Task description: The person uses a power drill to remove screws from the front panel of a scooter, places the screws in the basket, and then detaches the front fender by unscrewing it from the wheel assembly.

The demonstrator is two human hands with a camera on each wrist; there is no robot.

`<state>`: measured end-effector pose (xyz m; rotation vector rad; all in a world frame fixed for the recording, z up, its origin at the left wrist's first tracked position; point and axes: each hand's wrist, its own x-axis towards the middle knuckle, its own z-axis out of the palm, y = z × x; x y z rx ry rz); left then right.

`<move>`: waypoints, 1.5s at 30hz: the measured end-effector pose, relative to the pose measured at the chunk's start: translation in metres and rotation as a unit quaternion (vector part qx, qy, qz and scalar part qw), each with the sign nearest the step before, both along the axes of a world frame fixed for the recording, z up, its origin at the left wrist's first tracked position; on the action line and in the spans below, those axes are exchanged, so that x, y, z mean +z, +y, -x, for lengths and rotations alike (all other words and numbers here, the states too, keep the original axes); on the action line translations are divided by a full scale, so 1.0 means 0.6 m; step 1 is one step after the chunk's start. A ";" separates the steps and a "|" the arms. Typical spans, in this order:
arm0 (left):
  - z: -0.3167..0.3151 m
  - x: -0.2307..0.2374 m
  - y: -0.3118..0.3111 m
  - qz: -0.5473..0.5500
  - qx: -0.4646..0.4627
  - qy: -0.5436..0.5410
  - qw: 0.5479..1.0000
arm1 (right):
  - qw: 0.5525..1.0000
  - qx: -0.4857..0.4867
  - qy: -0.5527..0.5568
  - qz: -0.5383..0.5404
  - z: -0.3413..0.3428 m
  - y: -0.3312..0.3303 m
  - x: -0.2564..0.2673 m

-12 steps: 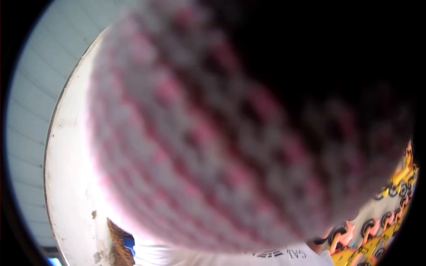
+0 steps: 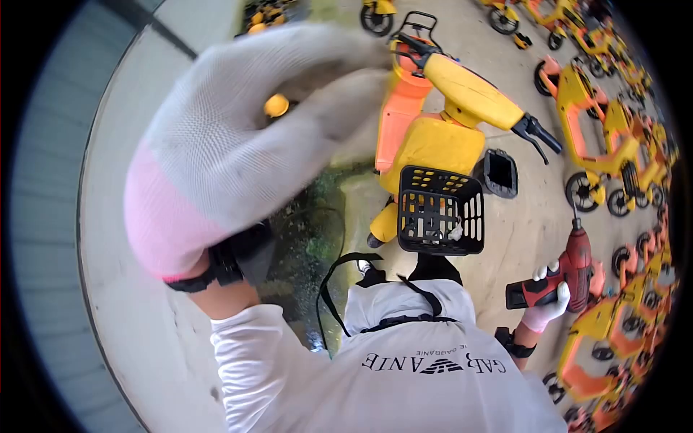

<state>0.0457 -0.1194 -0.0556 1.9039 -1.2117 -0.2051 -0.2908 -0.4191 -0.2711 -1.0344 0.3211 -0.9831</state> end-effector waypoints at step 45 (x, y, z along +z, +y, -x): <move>-0.611 -0.532 -0.557 -0.119 -0.177 -0.541 0.813 | 0.945 -0.230 -0.009 -0.231 -0.660 0.235 -0.232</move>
